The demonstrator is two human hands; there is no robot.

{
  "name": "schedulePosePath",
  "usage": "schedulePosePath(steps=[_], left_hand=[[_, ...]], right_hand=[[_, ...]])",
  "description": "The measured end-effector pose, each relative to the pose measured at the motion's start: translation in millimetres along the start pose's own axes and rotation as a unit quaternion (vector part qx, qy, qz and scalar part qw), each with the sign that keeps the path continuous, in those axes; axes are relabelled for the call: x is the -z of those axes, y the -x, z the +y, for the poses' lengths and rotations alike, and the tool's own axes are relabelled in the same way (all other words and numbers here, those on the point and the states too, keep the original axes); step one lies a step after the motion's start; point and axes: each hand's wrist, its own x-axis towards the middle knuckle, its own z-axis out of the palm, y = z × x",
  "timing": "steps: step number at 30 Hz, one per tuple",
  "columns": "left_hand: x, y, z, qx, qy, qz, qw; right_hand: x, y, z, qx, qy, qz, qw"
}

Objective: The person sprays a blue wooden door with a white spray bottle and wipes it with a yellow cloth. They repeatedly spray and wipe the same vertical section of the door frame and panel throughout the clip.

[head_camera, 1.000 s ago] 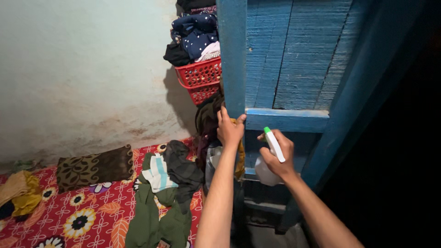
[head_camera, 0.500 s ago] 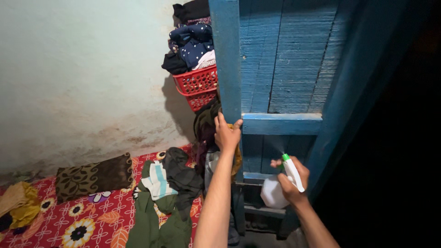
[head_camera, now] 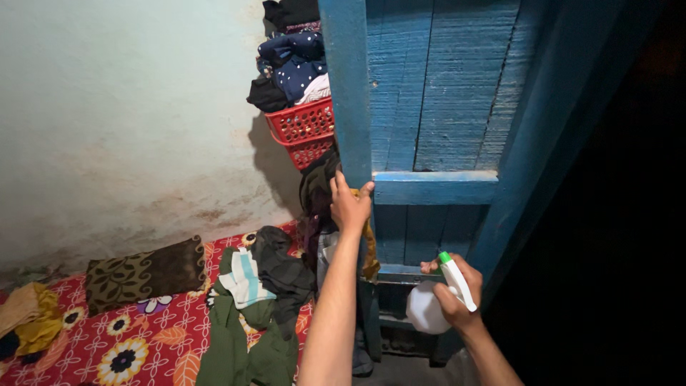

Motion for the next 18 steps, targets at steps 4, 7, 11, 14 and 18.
schedulePosePath(steps=[4, 7, 11, 14, 18], left_hand=[[1, 0, 1, -0.008, -0.004, 0.002, 1.0], [1, 0, 1, -0.004, 0.0, 0.0, 1.0], [1, 0, -1, -0.013, 0.0, 0.004, 1.0], [-3, -2, -5, -0.006, -0.007, -0.001, 1.0], [-6, -3, -10, -0.021, -0.005, 0.01, 1.0]], right_hand=[[6, 0, -1, 0.032, 0.024, 0.036, 0.999], [11, -1, -2, 0.027, 0.002, 0.082, 0.996], [22, 0, -8, 0.016, -0.05, 0.117, 0.992], [25, 1, -8, 0.034, -0.081, 0.141, 0.986], [31, -1, -2, 0.04, -0.125, 0.192, 0.973]])
